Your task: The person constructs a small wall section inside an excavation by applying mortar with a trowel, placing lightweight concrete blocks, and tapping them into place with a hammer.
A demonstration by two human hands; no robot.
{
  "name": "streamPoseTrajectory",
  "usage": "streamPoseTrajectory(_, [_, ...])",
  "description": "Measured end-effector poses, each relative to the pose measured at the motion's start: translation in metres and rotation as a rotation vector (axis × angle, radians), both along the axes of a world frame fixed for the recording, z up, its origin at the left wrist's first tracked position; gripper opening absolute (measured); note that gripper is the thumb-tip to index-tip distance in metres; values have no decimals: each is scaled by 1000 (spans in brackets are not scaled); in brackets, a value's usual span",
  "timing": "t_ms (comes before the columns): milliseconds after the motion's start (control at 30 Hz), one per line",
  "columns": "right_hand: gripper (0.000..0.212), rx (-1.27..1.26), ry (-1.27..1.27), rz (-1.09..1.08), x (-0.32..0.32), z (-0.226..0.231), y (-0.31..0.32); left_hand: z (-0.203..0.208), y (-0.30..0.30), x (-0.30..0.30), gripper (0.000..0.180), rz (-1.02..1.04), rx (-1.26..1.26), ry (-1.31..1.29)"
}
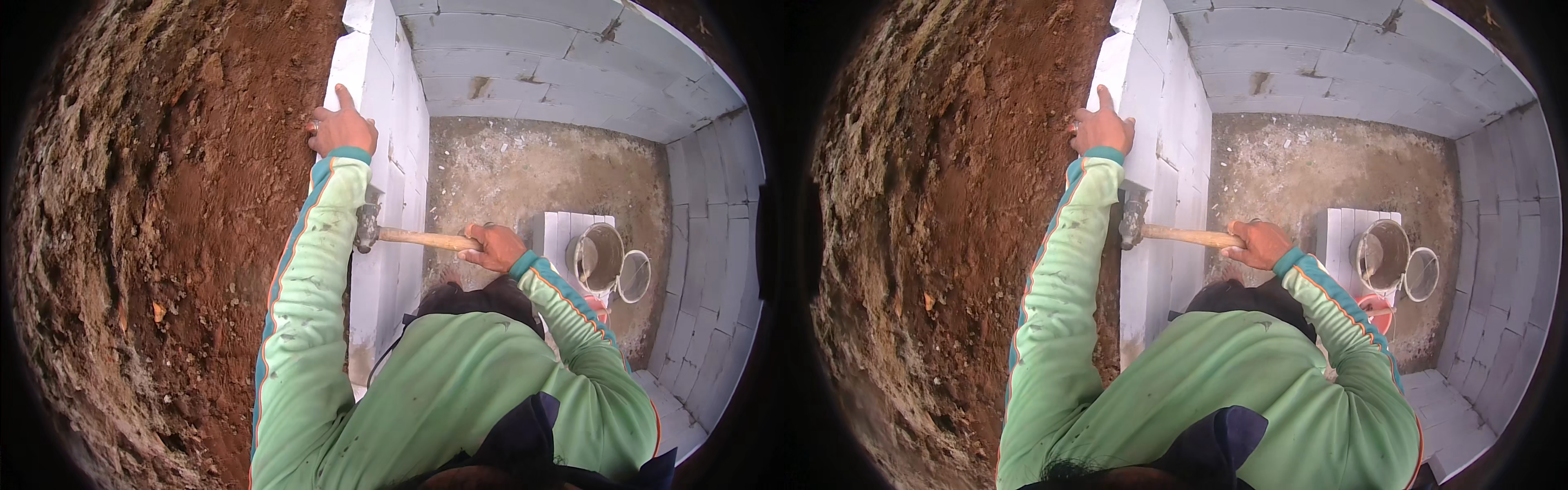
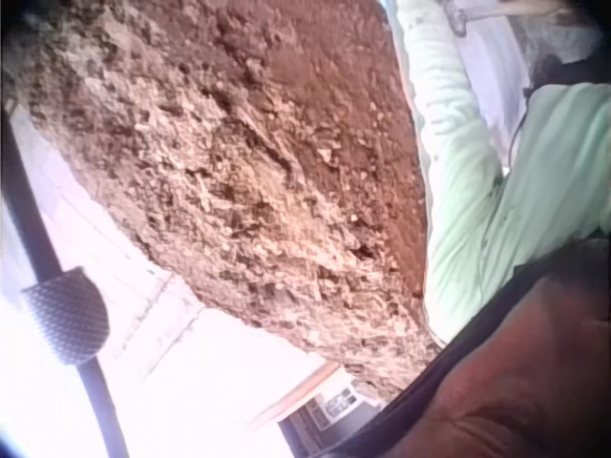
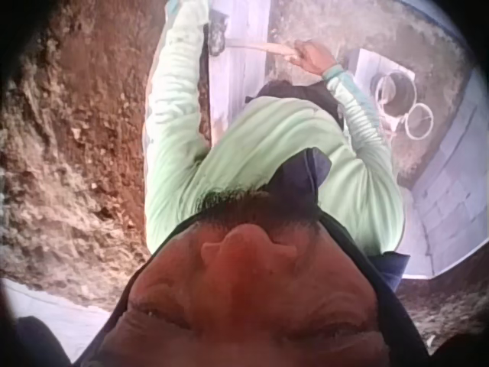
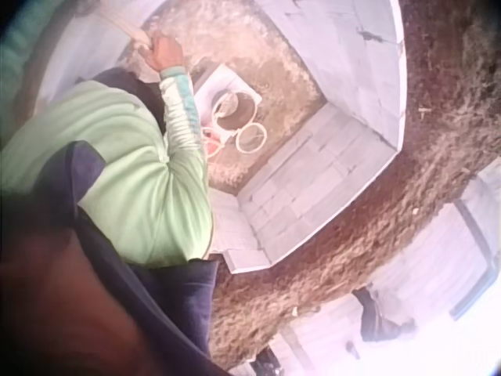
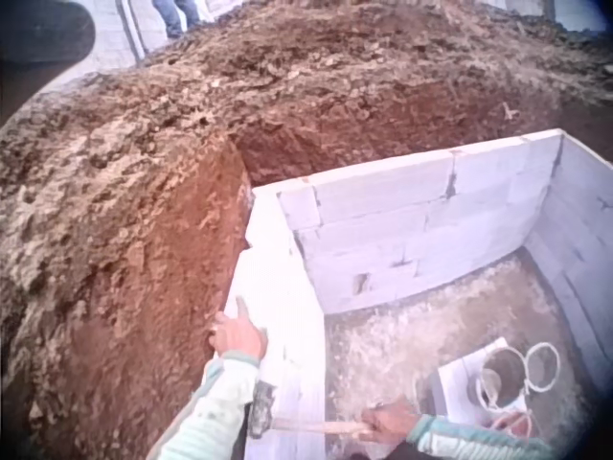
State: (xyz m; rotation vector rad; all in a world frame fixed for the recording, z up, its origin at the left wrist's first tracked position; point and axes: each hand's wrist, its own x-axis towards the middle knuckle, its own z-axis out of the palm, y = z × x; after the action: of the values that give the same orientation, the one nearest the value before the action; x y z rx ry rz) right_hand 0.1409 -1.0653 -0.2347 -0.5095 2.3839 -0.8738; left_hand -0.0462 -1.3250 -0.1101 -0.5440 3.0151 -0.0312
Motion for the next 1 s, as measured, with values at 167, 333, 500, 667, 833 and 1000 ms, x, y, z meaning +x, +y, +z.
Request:
streamPoseTrajectory(167, [47, -318, -202, -208, 54, -45, 31, 5, 7, 1, 87, -17, 8, 18])
streamPoseTrajectory(333, [37, -507, -350, -458, 40, -49, 21, -14, 5, -23, 97, -114, 15, 151])
streamPoseTrajectory(500, [27, -754, -524, -709, -45, -48, -12, -12, 12, -111, 106, -148, 65, 228])
streamPoseTrajectory(667, [23, -1002, -776, -800, -142, -35, -20, -9, 19, -186, 106, -47, 13, 74])
streamPoseTrajectory(833, [21, -1115, -827, -865, -226, -30, -38, -8, 39, -210, 95, 6, -51, -22])
streamPoseTrajectory(1000, [20, -1077, -922, -747, -264, -39, -43, -8, 41, -207, 93, 9, -86, -42])
